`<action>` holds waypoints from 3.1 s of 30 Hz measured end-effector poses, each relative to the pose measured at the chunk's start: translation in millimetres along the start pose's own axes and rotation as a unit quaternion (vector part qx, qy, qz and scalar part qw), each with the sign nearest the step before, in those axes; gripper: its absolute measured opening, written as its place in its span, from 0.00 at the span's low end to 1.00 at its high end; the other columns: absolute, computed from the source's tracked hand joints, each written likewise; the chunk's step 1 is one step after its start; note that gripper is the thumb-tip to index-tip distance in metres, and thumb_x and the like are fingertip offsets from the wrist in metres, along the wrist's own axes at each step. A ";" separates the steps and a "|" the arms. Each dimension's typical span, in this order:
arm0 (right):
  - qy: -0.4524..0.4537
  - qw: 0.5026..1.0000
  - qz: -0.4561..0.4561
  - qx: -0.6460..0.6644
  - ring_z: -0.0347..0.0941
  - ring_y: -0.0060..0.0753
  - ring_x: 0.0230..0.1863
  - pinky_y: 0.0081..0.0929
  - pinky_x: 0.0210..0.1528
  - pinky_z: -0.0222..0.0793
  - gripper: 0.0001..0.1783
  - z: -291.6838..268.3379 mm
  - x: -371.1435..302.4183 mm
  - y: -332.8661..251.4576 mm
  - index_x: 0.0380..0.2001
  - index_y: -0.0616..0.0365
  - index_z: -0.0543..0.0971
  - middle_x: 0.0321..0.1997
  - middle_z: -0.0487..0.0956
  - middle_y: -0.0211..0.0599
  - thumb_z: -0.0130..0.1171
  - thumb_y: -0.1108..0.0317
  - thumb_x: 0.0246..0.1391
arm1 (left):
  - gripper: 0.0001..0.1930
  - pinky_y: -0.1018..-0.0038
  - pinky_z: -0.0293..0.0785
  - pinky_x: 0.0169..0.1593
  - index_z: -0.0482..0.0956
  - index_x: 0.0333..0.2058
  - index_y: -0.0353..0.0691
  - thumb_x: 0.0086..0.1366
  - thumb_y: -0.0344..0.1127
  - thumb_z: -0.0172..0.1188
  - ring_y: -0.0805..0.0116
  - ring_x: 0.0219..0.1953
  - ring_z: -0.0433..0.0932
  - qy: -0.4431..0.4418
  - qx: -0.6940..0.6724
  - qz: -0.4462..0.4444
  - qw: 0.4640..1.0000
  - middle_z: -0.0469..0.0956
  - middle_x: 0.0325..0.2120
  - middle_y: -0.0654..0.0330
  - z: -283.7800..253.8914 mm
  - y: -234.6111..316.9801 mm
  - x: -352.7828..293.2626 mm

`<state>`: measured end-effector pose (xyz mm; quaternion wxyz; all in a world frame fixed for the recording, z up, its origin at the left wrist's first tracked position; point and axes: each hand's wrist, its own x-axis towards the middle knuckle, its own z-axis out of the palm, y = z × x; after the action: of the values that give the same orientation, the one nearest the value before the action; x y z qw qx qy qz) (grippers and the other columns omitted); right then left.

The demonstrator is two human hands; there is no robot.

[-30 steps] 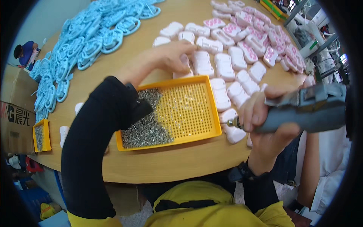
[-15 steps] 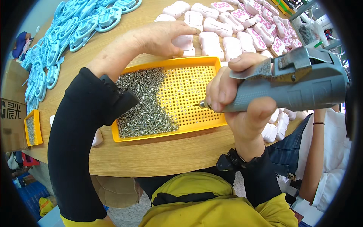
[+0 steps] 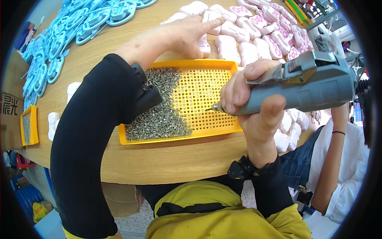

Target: Manually assemble small plastic housings using an electric screwdriver and organized components.

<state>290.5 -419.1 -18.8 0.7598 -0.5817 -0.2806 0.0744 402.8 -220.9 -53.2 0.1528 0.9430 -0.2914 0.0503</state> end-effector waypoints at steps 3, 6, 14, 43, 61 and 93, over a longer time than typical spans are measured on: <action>-0.007 1.000 -0.008 0.001 0.66 0.25 0.20 0.24 0.25 0.64 0.39 6.1 -1.5 -1.7 0.45 0.57 0.67 0.22 0.68 0.28 0.60 0.33 0.49 | 0.48 0.61 0.65 0.61 0.51 0.68 0.41 0.51 0.38 0.65 0.50 0.57 0.69 0.057 0.004 -0.010 0.998 0.68 0.54 0.39 -14.6 -2.4 -10.9; -0.009 1.000 -0.019 -0.012 0.66 0.25 0.21 0.25 0.25 0.63 0.39 5.5 -3.0 -6.1 0.46 0.58 0.67 0.23 0.68 0.28 0.60 0.33 0.50 | 0.49 0.69 0.58 0.67 0.40 0.68 0.31 0.53 0.34 0.59 0.43 0.63 0.61 0.035 -0.100 -0.043 0.993 0.56 0.62 0.31 -71.0 30.6 -36.8; -0.028 0.996 -0.068 0.049 0.65 0.20 0.21 0.23 0.25 0.62 0.47 3.1 -15.9 -49.7 0.51 0.59 0.69 0.23 0.67 0.24 0.51 0.24 0.48 | 0.55 0.59 0.63 0.61 0.48 0.68 0.36 0.41 0.26 0.68 0.42 0.56 0.67 0.104 -0.160 -0.115 0.975 0.65 0.56 0.41 -40.4 201.9 -217.7; -0.049 0.997 -0.020 -0.048 0.64 0.22 0.17 0.24 0.20 0.64 0.43 44.7 -72.3 -44.4 0.47 0.61 0.67 0.20 0.67 0.25 0.52 0.27 0.50 | 0.38 0.51 0.63 0.59 0.68 0.59 0.40 0.47 0.30 0.71 0.46 0.56 0.69 0.264 -0.138 -0.095 0.950 0.76 0.49 0.55 48.9 215.3 -230.0; -0.063 0.997 0.013 -0.044 0.64 0.22 0.15 0.23 0.19 0.63 0.46 39.5 -69.0 -42.9 0.47 0.60 0.67 0.20 0.68 0.25 0.51 0.25 0.48 | 0.20 0.58 0.68 0.58 0.78 0.49 0.56 0.54 0.37 0.57 0.56 0.54 0.68 0.143 0.052 0.021 0.988 0.72 0.45 0.65 34.4 207.1 -228.4; -0.088 0.991 0.084 -0.050 0.66 0.26 0.18 0.26 0.20 0.66 0.38 48.4 -68.9 -47.3 0.41 0.58 0.67 0.22 0.68 0.28 0.59 0.31 0.48 | 0.18 0.53 0.69 0.60 0.79 0.46 0.52 0.55 0.39 0.55 0.56 0.53 0.70 0.156 -0.048 0.070 0.984 0.72 0.43 0.62 32.8 190.2 -229.9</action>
<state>198.3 -423.3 9.7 0.6932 -0.6316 -0.2996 0.1752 105.8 -257.5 -77.4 0.2374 0.8924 -0.3316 0.1929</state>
